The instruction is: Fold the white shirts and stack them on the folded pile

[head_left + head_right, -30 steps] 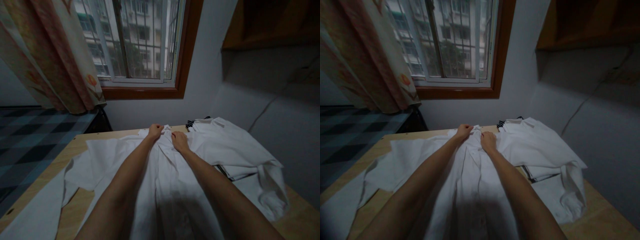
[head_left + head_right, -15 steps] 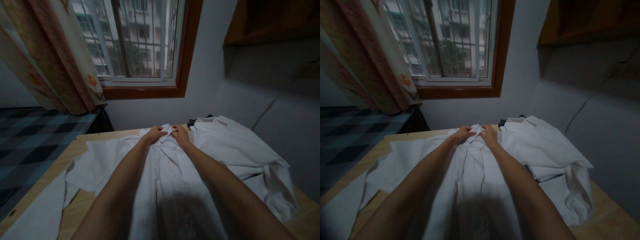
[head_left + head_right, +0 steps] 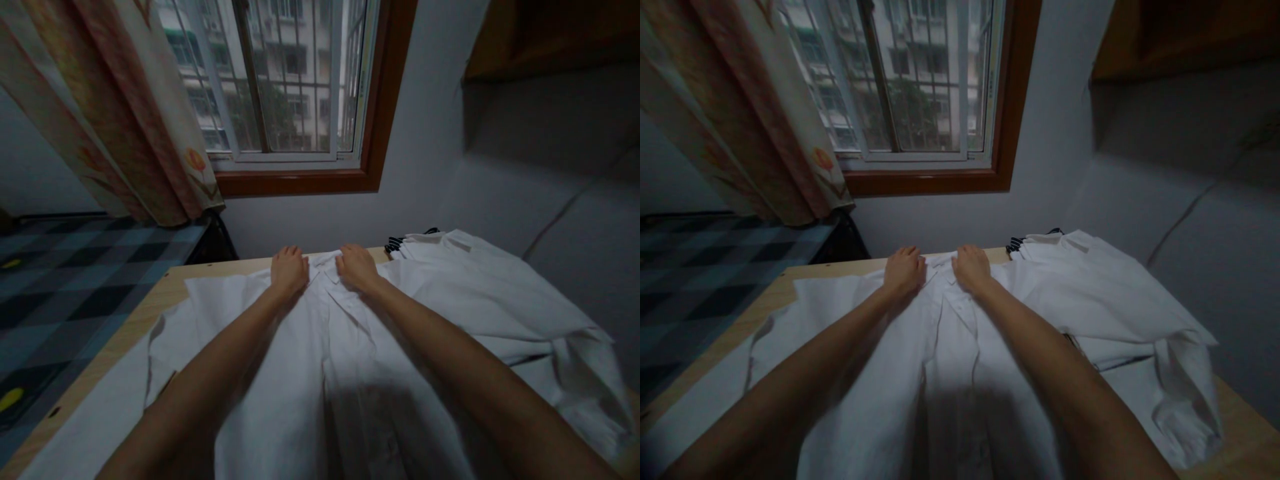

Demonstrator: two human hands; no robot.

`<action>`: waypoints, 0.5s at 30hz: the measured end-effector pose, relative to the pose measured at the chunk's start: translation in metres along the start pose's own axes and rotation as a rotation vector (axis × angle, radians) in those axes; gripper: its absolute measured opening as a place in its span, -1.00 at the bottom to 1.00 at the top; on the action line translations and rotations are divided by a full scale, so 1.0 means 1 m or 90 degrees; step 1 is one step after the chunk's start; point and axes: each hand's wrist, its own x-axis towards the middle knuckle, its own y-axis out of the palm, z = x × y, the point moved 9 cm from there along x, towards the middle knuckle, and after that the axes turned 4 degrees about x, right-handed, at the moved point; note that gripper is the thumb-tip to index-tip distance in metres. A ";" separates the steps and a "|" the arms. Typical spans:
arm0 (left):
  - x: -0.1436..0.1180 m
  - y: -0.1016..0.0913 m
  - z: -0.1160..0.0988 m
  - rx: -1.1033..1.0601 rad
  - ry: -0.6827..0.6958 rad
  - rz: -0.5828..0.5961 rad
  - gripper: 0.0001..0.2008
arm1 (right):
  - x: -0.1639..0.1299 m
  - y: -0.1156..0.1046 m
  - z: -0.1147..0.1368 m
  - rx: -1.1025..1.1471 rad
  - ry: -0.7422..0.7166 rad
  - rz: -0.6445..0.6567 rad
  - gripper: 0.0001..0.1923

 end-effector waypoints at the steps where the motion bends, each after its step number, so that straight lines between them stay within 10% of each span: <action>1: -0.004 0.008 0.010 0.023 0.003 0.055 -0.52 | -0.002 0.012 0.005 0.012 -0.017 0.031 -0.53; 8: -0.024 0.048 0.042 0.022 0.019 0.214 -0.11 | -0.007 0.064 -0.019 0.043 0.086 0.146 -0.21; 12: -0.024 0.023 0.062 0.004 0.020 0.189 -0.11 | 0.001 0.057 -0.026 0.099 0.086 0.114 -0.32; 15: -0.037 -0.016 0.115 0.048 -0.037 0.148 -0.30 | 0.001 0.037 -0.029 0.176 0.064 0.040 -0.47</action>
